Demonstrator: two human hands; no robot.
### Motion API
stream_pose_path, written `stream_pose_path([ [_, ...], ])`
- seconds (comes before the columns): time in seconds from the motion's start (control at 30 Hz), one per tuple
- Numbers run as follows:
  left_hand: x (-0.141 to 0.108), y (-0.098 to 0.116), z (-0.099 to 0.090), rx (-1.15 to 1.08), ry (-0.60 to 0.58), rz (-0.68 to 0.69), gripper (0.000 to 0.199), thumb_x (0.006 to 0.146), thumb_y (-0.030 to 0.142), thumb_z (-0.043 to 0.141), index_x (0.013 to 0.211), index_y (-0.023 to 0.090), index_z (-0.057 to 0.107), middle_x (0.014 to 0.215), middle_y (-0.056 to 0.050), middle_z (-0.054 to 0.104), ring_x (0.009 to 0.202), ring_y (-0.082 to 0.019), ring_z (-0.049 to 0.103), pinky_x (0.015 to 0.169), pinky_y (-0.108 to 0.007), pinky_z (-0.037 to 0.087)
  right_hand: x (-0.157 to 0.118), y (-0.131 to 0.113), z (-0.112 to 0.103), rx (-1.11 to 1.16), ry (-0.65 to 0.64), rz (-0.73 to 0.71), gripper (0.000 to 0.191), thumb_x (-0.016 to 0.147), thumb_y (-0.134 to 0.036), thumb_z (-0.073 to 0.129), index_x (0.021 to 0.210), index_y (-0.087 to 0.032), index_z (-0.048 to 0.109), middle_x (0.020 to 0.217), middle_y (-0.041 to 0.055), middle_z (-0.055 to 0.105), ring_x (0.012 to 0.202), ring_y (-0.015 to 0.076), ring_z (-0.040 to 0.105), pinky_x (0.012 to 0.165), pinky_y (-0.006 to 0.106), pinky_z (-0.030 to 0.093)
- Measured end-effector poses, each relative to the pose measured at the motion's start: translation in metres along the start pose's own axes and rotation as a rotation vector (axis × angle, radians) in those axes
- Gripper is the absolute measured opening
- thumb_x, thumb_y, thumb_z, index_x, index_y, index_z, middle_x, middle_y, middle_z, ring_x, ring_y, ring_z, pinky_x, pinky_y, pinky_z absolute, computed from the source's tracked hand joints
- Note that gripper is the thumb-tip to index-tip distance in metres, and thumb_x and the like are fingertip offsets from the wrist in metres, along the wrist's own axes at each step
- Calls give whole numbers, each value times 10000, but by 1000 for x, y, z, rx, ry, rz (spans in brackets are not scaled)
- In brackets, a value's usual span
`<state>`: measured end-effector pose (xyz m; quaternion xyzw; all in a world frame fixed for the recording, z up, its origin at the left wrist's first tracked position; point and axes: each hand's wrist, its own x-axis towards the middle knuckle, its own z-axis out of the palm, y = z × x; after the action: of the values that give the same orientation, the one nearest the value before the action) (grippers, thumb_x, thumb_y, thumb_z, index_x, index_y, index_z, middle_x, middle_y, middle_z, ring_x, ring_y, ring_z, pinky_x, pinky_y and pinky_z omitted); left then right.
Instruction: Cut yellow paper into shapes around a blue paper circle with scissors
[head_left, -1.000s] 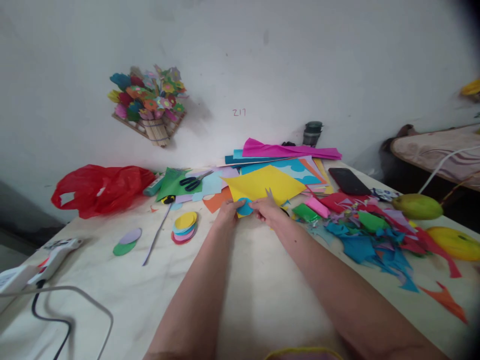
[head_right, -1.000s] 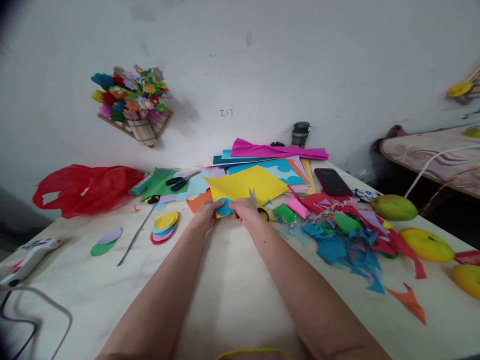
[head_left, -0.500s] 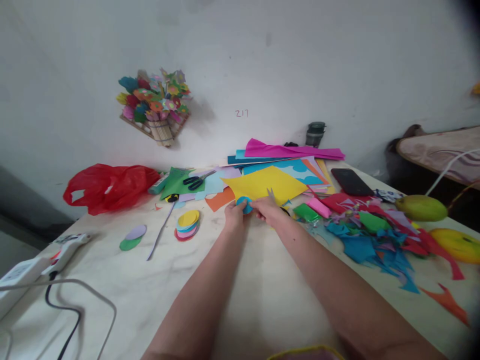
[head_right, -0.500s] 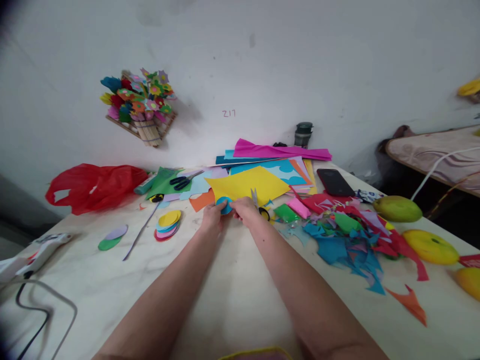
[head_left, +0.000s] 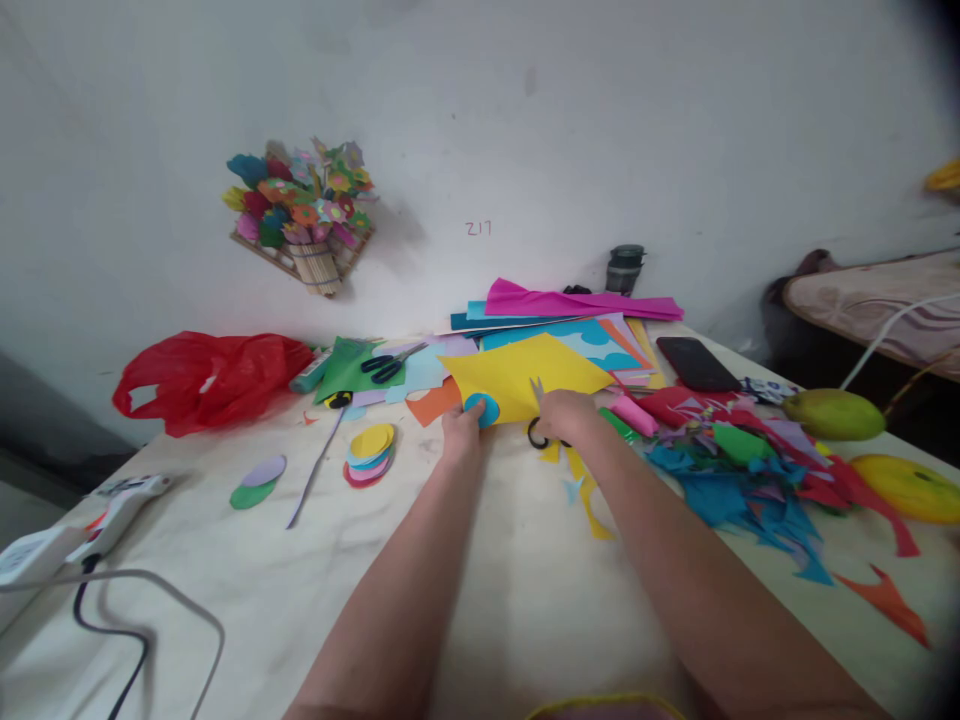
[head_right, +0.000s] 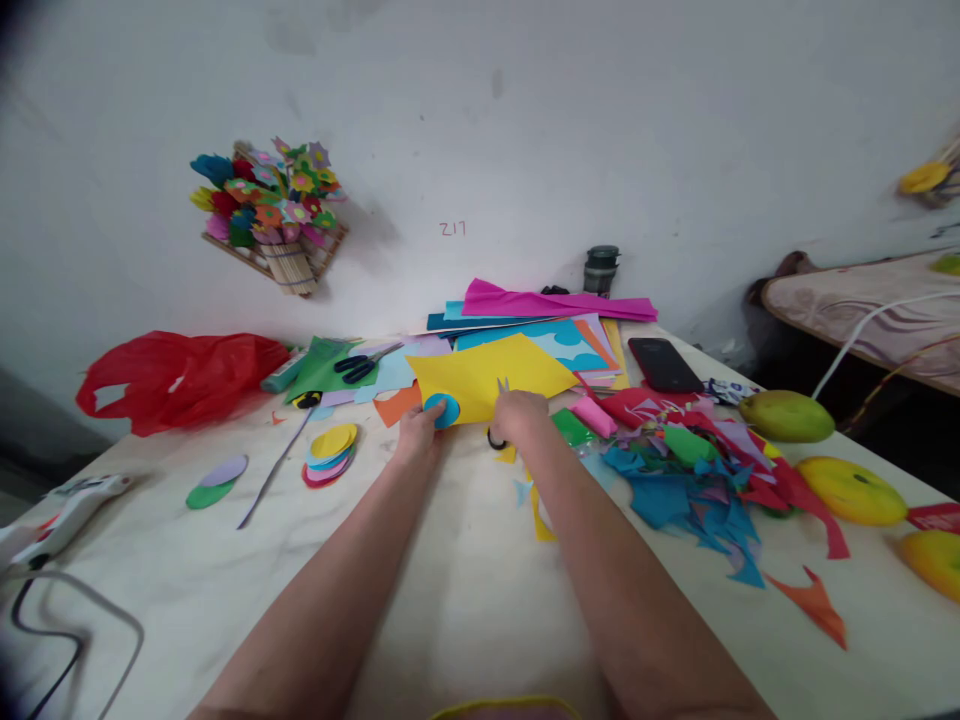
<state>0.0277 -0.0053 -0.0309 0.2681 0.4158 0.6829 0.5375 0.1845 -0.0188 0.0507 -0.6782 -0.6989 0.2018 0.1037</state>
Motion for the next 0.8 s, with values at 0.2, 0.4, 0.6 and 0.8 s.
stream_pose_path([
  [0.2,1,0,-1,21,7,-2,321,547,255,893,773,178,679,797,-82,752,862,-278,743,926,-455,564,-5,-9,4,-190,-4,24,464,722,-217,832,1177,-152,770,1049,224,771,1181,367,708,949,439,531],
  [0.4,1,7,-3,-6,-48,21,404,517,310,928,815,176,692,822,-89,766,931,-297,749,944,-446,562,-11,-6,-20,-229,31,99,280,730,-179,760,1003,-132,805,1001,235,786,1078,364,743,835,404,546],
  [0.6,6,14,-6,-2,-47,-15,390,485,287,923,773,186,680,781,-88,758,975,-342,752,939,-473,573,-9,11,-42,-5,54,70,94,723,-168,748,794,-164,810,647,104,736,817,281,745,654,297,500],
  [0.8,10,27,-15,19,-116,-77,370,451,222,939,718,170,688,763,-91,765,888,-321,763,896,-456,600,-3,15,-29,737,-15,-32,300,777,-77,655,1037,-130,796,739,79,774,672,174,708,470,208,380],
])
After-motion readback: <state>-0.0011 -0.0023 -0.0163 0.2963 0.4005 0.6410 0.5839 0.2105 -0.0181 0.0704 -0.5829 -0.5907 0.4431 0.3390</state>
